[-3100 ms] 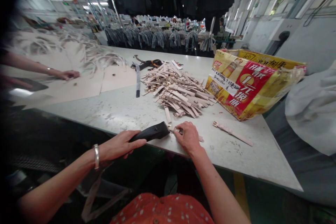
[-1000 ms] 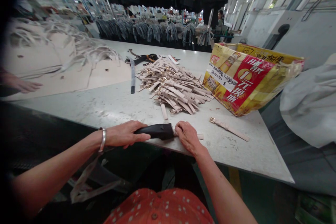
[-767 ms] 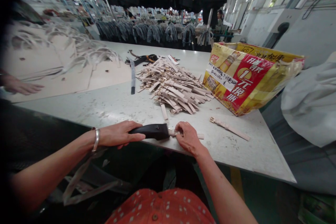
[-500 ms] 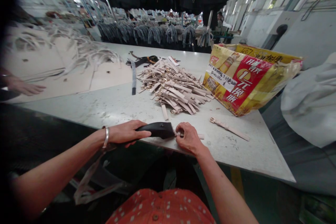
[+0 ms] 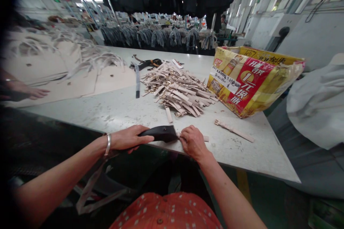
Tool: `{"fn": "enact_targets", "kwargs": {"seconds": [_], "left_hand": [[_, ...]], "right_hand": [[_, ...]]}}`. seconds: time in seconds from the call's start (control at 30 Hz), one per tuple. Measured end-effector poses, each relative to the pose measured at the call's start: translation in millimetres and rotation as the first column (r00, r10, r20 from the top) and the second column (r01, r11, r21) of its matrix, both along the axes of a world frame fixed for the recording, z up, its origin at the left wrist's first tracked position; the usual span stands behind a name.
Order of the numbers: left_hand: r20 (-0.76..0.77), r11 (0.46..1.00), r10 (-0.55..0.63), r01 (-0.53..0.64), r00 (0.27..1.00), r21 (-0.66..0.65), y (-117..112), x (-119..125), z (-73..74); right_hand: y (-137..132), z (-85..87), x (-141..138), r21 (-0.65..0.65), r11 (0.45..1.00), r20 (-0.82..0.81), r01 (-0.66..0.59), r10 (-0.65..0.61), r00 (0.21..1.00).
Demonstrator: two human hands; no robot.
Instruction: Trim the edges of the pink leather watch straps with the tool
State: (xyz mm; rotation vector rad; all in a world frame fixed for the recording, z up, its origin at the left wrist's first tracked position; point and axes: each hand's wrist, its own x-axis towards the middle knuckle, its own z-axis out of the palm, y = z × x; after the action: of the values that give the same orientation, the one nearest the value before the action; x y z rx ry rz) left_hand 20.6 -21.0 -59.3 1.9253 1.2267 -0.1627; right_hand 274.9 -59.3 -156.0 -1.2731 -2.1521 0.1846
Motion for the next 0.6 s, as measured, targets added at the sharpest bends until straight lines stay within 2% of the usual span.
{"fn": "enact_targets", "kwargs": {"seconds": [0.17, 0.33, 0.43, 0.6], "left_hand": [[0.031, 0.999, 0.038, -0.037, 0.999, -0.039, -0.8, -3.9, -1.8], [0.031, 0.999, 0.029, -0.028, 0.999, -0.024, -2.5, -3.5, -2.6], [0.02, 0.999, 0.037, -0.037, 0.999, -0.006, -3.6, -3.2, -3.3], [0.013, 0.999, 0.053, -0.053, 0.998, 0.0, -6.1, -3.2, -2.9]], "right_hand": [[-1.1, 0.7, -0.5, 0.021, 1.0, 0.068, 0.001, -0.002, 0.998], [-1.3, 2.4, -3.4, 0.018, 0.999, 0.101, 0.037, -0.038, 0.994], [0.8, -0.3, -1.2, -0.026, 0.998, 0.011, 0.063, -0.063, 0.998], [6.8, -6.4, 3.2, -0.171, 0.978, -0.181, 0.12, -0.151, 0.972]]}}
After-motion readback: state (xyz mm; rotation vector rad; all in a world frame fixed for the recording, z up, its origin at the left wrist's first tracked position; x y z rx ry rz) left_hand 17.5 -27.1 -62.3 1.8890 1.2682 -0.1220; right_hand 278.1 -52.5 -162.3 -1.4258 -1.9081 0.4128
